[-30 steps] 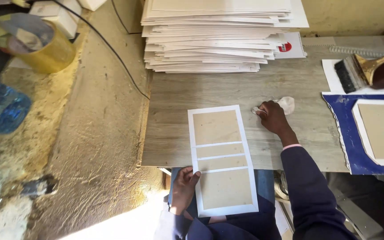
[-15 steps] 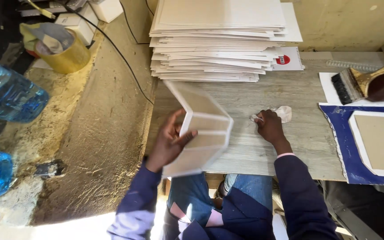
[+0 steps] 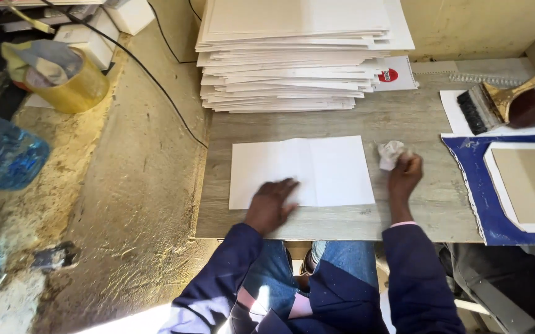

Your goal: Assembling paper folders by applying glue with a brush and pressing components together using a cloth.

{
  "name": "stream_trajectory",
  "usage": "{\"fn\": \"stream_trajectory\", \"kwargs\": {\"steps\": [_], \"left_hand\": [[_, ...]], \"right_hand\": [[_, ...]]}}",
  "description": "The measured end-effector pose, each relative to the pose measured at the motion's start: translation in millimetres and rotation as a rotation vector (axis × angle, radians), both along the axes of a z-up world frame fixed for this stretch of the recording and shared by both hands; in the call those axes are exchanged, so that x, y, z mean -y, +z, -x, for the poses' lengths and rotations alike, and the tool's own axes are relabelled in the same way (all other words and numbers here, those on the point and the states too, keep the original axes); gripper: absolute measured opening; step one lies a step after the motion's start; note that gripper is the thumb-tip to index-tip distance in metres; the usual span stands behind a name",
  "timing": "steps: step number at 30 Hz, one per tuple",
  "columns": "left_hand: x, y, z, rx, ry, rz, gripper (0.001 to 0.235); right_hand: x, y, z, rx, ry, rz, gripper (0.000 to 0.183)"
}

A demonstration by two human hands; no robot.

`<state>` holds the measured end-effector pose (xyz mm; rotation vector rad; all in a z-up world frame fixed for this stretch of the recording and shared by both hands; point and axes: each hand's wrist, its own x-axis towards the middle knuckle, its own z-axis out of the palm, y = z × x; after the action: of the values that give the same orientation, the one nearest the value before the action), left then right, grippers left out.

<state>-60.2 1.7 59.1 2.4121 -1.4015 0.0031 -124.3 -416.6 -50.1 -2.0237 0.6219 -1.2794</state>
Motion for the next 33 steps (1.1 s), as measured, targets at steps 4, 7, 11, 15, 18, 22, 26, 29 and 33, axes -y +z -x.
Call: {"fn": "stream_trajectory", "kwargs": {"steps": [4, 7, 11, 15, 18, 22, 26, 29, 33], "left_hand": [[-6, -34, -40, 0.044, 0.289, 0.206, 0.065], [12, -34, -44, 0.029, 0.394, 0.161, 0.071], [27, -47, -39, 0.048, 0.438, 0.079, 0.072], [25, -45, -41, 0.054, 0.430, 0.082, 0.069], [26, -43, -39, 0.058, 0.430, 0.087, 0.067], [28, -41, -40, 0.039, 0.460, 0.101, 0.062], [27, -49, -37, -0.003, 0.507, 0.100, 0.057], [30, -45, -38, -0.020, 0.514, 0.107, 0.056], [32, -48, -38, -0.027, 0.519, 0.103, 0.055]], "right_hand": [[-61, 73, 29, -0.079, 0.267, -0.042, 0.012], [-139, 102, 33, -0.383, 0.590, 0.104, 0.017], [-166, 96, 14, -0.837, 0.711, 0.274, 0.009], [-147, 76, -52, -0.938, 0.623, 0.252, 0.012], [-126, 58, -120, -0.936, 0.533, 0.173, 0.011], [-121, 67, -171, -0.834, 0.465, 0.253, 0.008], [-143, 44, -137, -0.793, 0.492, 0.239, 0.014], [-192, 63, -50, -0.857, 0.624, 0.176, 0.014], [-220, 86, 18, -0.781, 0.782, 0.241, 0.006]]}}
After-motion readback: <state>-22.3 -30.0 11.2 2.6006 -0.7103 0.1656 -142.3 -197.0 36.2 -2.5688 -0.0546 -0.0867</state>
